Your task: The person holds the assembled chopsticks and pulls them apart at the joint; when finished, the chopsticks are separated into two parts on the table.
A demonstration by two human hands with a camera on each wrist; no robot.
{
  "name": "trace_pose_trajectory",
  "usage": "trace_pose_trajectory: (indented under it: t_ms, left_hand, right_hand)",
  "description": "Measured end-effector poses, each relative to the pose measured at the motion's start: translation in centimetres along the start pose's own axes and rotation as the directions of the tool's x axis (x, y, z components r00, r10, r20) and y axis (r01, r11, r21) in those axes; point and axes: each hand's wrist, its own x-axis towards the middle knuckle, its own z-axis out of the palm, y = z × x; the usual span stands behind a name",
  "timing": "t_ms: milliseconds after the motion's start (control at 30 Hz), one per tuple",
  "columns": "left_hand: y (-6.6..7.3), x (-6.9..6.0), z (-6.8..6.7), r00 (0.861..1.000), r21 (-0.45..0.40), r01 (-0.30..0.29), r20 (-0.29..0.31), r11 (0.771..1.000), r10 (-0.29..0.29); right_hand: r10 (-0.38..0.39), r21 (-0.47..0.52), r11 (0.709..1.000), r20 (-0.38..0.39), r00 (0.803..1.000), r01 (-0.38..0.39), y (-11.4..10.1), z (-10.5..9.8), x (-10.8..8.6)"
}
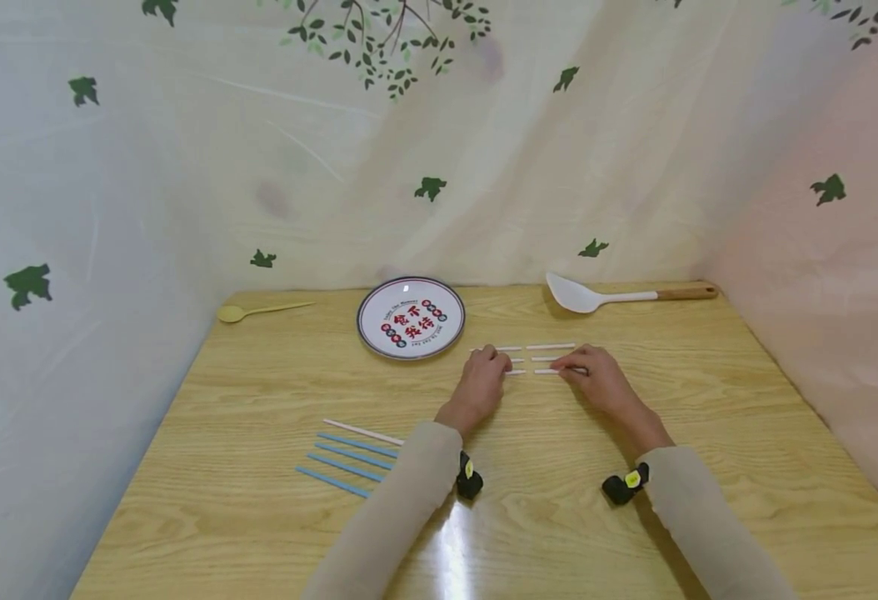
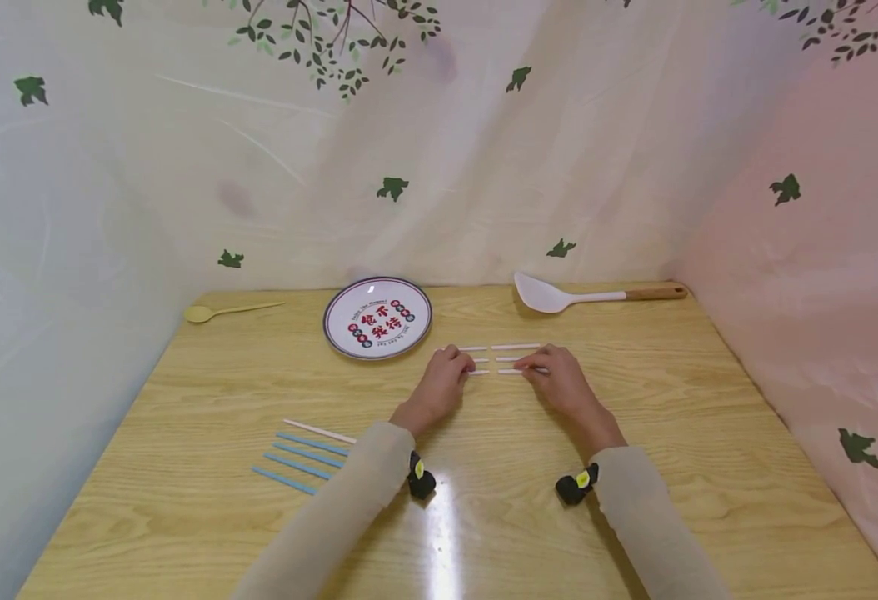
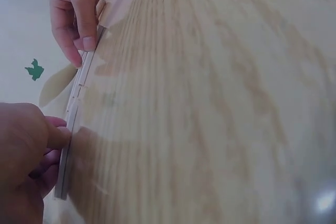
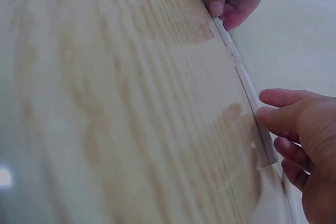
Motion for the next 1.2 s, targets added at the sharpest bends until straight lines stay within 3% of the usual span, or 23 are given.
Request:
trace_pose_trajectory:
  t_ms: [233, 567, 700, 1000, 1200]
  left_hand:
    - [0.1, -0.5, -1.5, 1.000, 0.031, -0.029, -0.008, 0.999, 0.029]
    - [-1.1, -1.7, -4.2, 0.990, -0.103, -0.128, -0.073, 0.986, 0.121]
    - [-2.5, -3.1, -5.1, 0.991, -0.167, -0.128, -0.064, 0.978, 0.119]
    - [-6.8, -6.9, -8.0, 0.992, -0.188, -0.117, -0.062, 0.975, 0.107]
    - [-9.9, -9.8, -10.0, 0.999, -0.196, -0.037, -0.018, 0.980, 0.034]
  right_hand:
    - [-0.043, -0.029, 0.999, -0.051, 0.998, 0.041, -0.8, -0.3, 0.5]
    - [0.001, 0.036, 0.999, -0.027, 1.000, 0.000, -3.8, -0.1, 0.9]
    - [-0.033, 0.042, 0.999, -0.019, 0.999, 0.034, -5.1, 0.8, 0.8]
    - [-0.109, 0.071, 0.991, -0.008, 0.994, 0.110, -8.2, 3.1, 0.5]
    - [-0.094, 0.124, 0.988, 0.048, 0.994, 0.087, -10.8, 4.5, -0.1]
